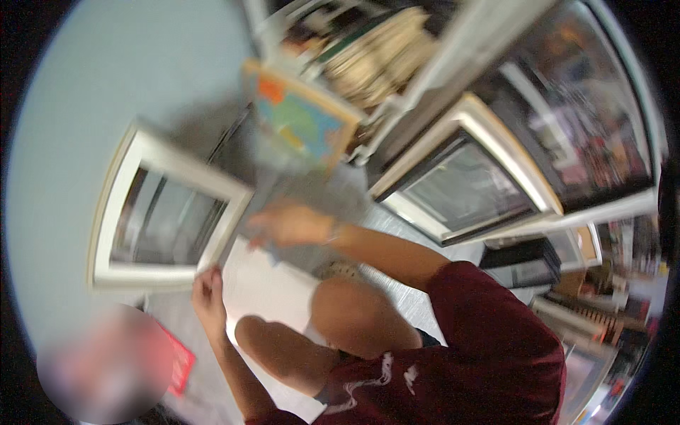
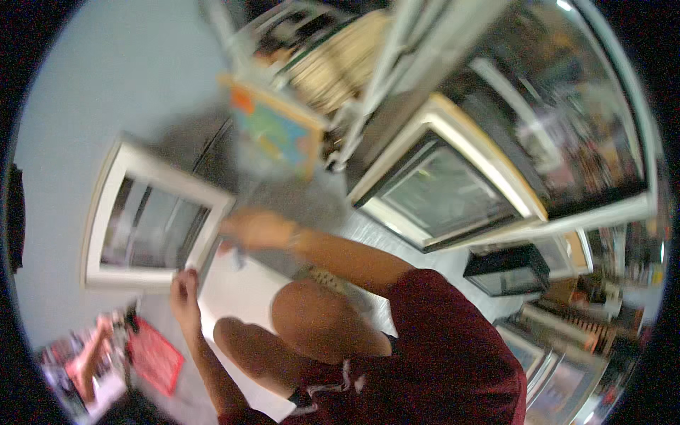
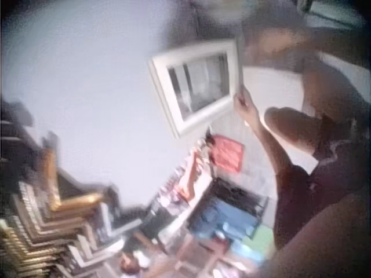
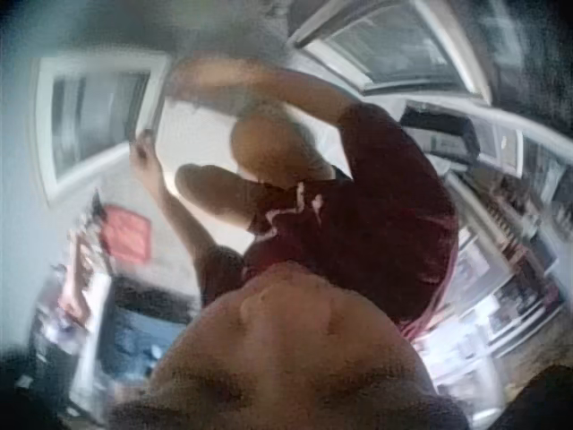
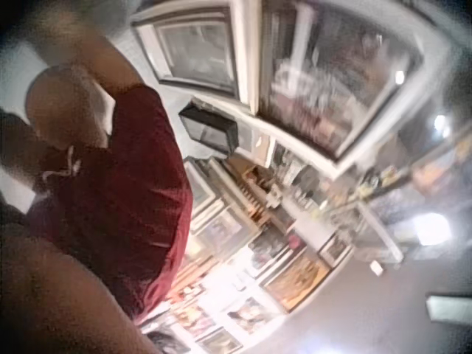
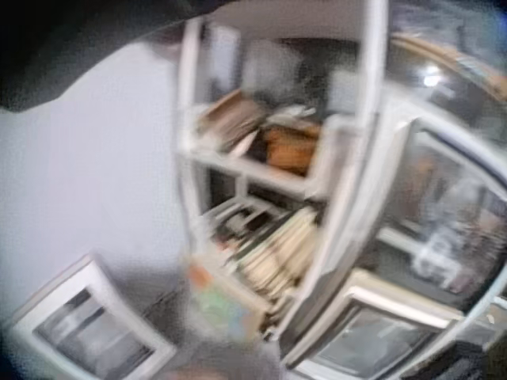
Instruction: The person sits on the floor and measures the dimensions of several picture frames using a tape measure. They record the measurements on a piece of paper with a pen, then move the frames aside to access the next one.
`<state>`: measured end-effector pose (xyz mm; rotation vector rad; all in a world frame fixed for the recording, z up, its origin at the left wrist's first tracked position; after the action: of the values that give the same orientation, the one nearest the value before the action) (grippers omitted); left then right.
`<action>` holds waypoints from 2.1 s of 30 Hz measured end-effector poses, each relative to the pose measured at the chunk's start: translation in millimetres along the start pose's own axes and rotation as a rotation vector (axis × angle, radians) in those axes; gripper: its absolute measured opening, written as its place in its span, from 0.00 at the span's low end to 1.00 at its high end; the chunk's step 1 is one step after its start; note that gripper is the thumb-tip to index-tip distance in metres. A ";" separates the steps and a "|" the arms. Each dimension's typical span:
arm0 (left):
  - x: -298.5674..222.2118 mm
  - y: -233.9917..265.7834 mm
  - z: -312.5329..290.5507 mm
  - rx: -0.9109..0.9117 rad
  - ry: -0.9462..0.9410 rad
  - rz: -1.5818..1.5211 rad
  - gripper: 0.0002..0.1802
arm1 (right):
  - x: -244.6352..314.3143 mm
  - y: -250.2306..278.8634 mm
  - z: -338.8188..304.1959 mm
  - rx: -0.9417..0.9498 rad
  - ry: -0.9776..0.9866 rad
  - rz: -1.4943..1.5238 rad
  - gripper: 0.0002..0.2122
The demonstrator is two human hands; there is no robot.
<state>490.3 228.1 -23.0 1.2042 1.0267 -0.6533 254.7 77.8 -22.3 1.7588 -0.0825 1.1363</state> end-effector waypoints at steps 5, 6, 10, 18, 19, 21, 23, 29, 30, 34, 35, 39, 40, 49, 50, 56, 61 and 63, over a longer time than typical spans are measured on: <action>165.0 28.2 -27.7 0.261 0.147 0.347 0.28 | -101.2 -55.8 -119.1 -0.300 -0.455 0.237 0.14; 199.0 29.8 -42.3 0.304 0.133 0.489 0.33 | -124.2 -77.1 -147.6 -0.383 -0.459 0.201 0.11; 259.9 13.4 -71.4 0.328 0.292 0.755 0.54 | -182.0 -129.6 -244.6 -0.412 -0.685 -0.124 0.11; 281.5 -0.5 -63.4 0.271 0.379 1.000 0.70 | -219.1 -173.6 -342.8 -0.551 -0.938 -0.387 0.16; 286.2 6.0 -61.1 0.282 0.404 0.984 0.67 | -216.5 -175.5 -346.5 -0.536 -0.937 -0.442 0.17; 278.8 16.6 -65.3 0.293 0.384 0.986 0.51 | -219.0 -179.3 -348.7 -0.539 -0.951 -0.329 0.17; 284.5 38.8 -68.0 0.329 0.309 0.840 0.38 | -224.3 -181.7 -347.9 -0.532 -0.929 -0.305 0.17; 123.0 95.0 -59.4 0.674 0.101 0.343 0.16 | -208.1 -180.9 -329.6 -0.606 -0.904 -0.064 0.12; 90.3 104.1 -62.5 0.693 0.124 0.325 0.14 | -207.9 -178.8 -325.4 -0.668 -0.852 0.069 0.10; -10.4 150.3 -68.5 0.440 -0.157 0.375 0.10 | -214.6 -163.3 -299.3 -0.844 -0.725 0.132 0.09; -36.8 160.3 -70.0 0.380 -0.151 0.368 0.09 | -218.7 -158.9 -287.1 -0.922 -0.552 0.301 0.09; -65.5 179.1 -79.0 0.031 -0.258 0.120 0.08 | -150.8 -103.7 -205.1 -0.906 -0.459 0.428 0.15; -71.6 177.8 -76.5 -0.064 -0.315 0.037 0.08 | -125.3 -81.0 -183.8 -0.923 -0.368 0.470 0.19; -86.8 100.6 -65.8 -0.472 -0.124 -0.919 0.23 | 87.7 76.3 -118.5 -1.053 0.274 0.651 0.15; -87.7 87.4 -68.2 -0.479 -0.025 -1.032 0.25 | 105.6 76.2 -114.5 -0.939 0.309 0.723 0.14; -89.9 6.6 -79.5 -0.112 0.100 -1.474 0.28 | 193.7 23.1 -72.2 -0.309 0.261 0.593 0.06; -81.5 -13.5 -88.8 -0.122 0.060 -1.523 0.30 | 186.5 1.1 -61.0 -0.258 0.257 0.619 0.09; -84.8 -13.9 -89.4 -0.121 0.034 -1.552 0.32 | 192.4 -1.5 -59.8 -0.287 0.294 0.665 0.09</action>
<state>416.7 301.2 45.0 0.0798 1.9233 -1.6863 323.7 204.6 118.2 1.3157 -0.6566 1.7464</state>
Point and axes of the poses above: each hand's wrist, its own z-axis towards the middle knuckle, its own y-axis out of the back of the hand, x = y × z, the point moved 2 cm from there along z, towards the middle knuckle, and after that the axes turned 9 degrees about -y, right-handed, at the moved point
